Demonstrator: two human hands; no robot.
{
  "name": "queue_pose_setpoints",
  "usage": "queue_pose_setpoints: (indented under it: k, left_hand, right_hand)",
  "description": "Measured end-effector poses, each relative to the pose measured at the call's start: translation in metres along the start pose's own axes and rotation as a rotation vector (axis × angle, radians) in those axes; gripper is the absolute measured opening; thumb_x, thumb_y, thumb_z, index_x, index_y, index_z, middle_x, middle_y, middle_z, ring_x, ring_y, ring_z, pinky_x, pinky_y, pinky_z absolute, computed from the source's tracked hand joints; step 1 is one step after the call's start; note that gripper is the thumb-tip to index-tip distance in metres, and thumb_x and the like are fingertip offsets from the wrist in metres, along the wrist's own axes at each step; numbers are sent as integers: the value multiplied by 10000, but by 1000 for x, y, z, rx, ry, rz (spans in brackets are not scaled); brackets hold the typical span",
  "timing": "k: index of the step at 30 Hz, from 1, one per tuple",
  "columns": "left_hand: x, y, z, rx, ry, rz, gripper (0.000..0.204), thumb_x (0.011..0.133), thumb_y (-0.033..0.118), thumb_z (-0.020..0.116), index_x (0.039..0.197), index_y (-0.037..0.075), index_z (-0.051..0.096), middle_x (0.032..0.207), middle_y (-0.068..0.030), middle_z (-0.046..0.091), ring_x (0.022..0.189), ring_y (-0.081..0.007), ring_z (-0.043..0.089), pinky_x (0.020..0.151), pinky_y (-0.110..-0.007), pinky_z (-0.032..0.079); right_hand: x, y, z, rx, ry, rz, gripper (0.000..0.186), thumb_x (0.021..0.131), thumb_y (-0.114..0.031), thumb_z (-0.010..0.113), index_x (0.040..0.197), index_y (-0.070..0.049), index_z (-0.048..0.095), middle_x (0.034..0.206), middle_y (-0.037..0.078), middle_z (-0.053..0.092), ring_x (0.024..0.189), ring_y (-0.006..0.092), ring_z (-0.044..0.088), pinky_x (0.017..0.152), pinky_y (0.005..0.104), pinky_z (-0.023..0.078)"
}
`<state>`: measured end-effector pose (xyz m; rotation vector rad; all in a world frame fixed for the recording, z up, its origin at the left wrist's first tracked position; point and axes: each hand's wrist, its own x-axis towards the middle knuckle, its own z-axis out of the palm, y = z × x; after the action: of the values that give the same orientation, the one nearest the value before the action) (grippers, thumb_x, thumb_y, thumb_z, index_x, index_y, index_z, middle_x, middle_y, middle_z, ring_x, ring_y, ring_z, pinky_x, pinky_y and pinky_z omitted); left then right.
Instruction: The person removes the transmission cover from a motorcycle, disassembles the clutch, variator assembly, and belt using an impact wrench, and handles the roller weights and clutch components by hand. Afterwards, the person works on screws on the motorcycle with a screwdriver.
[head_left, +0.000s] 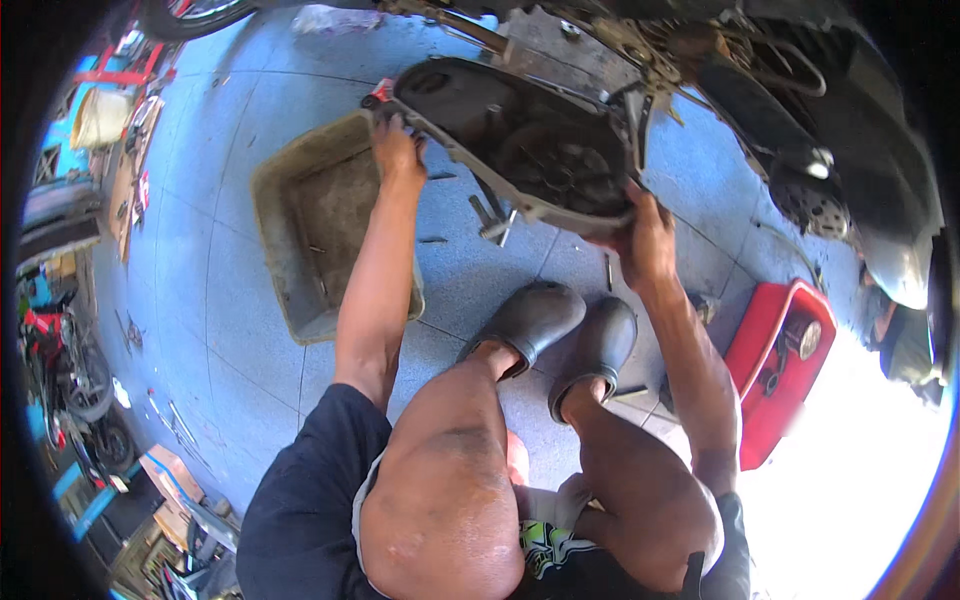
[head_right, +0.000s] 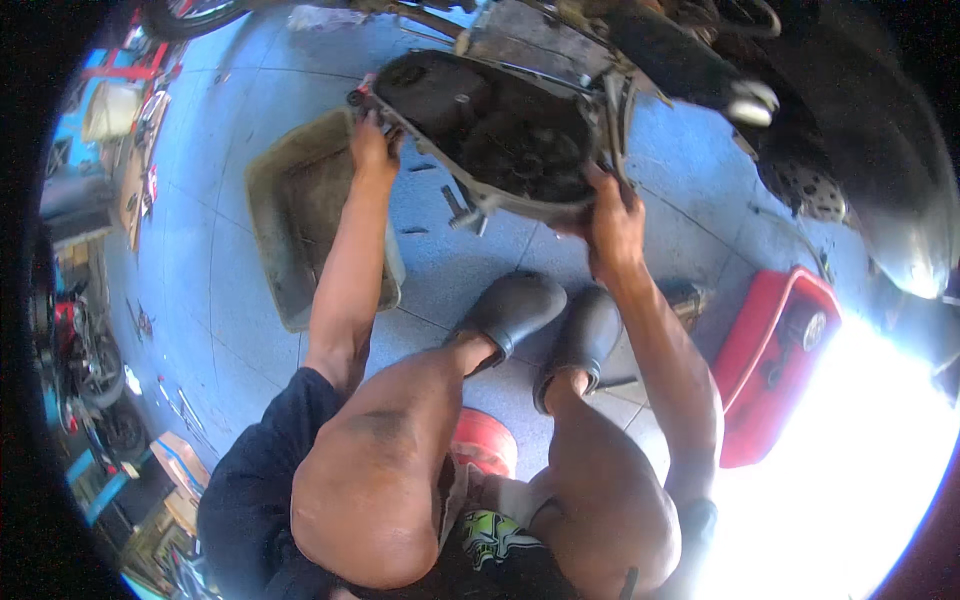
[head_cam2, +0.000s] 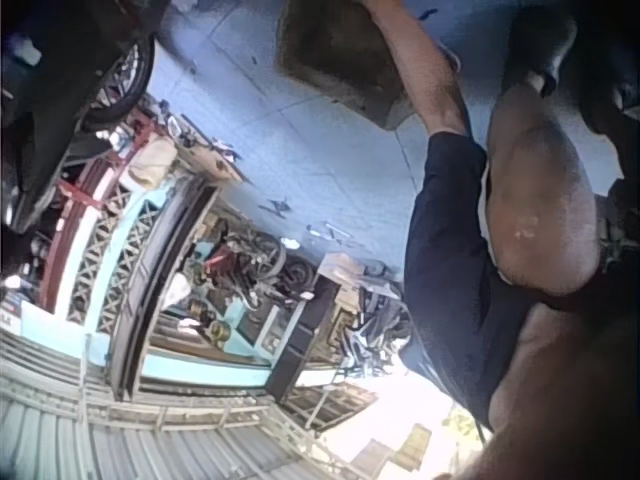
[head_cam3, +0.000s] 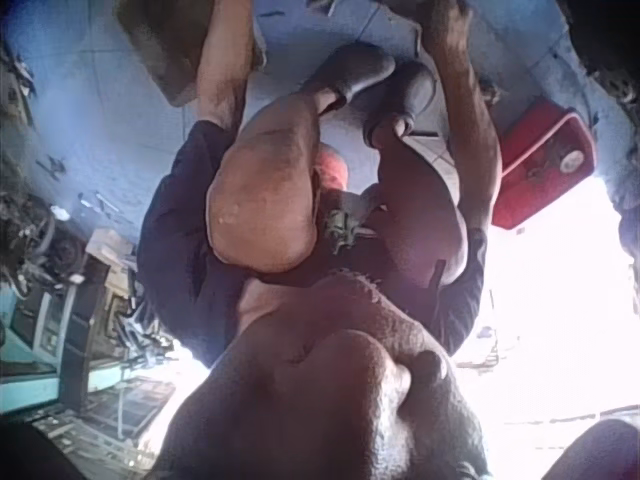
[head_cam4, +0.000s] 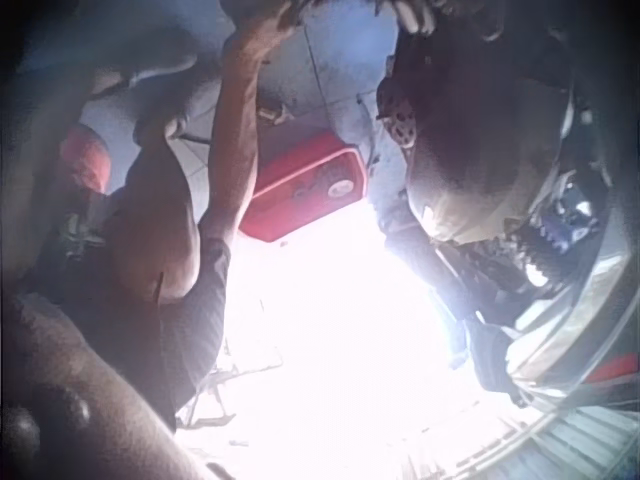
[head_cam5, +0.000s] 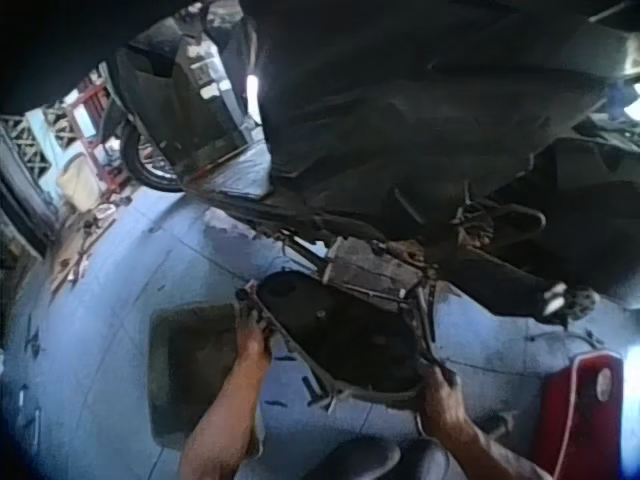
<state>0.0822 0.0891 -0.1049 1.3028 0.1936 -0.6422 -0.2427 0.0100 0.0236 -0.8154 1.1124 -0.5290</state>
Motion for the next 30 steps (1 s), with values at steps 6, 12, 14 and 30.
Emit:
queue_pose_setpoints:
  k: [6, 12, 14, 30]
  left_hand:
    - [-27, -46, -56, 1092, -173, 308, 327, 842, 92, 526, 1165, 58, 564, 1004, -154, 636, 917, -308, 603, 810, -380, 491]
    - [-46, -54, -61, 1688, -198, 507, 359, 862, 254, 625, 1206, 151, 628, 1189, -210, 563, 1107, -377, 534, 926, -447, 459]
    - [-55, -53, -59, 1748, -227, 566, 323, 863, 246, 624, 1168, 144, 654, 1183, -212, 566, 1094, -371, 543, 912, -450, 463]
    - [-131, -74, -99, 2013, -546, 796, 151, 843, 83, 504, 832, 7, 634, 933, -166, 607, 880, -309, 607, 738, -378, 544]
  right_hand:
    - [32, -3, 43, 135, -50, 8, 437, 909, -278, 549, 1165, 72, 502, 1028, 204, 610, 824, 311, 664, 628, 407, 608]
    - [60, 6, 83, 222, -132, 7, 435, 930, -325, 585, 1205, 3, 507, 1103, 176, 579, 894, 298, 642, 694, 431, 600]
    - [66, 13, 90, 247, -147, 13, 439, 932, -329, 584, 1207, 4, 507, 1117, 180, 579, 907, 302, 640, 701, 434, 599]
    - [50, 81, 81, 378, -363, 266, 584, 948, -397, 540, 1321, 33, 411, 1278, 219, 504, 1155, 321, 528, 960, 431, 482]
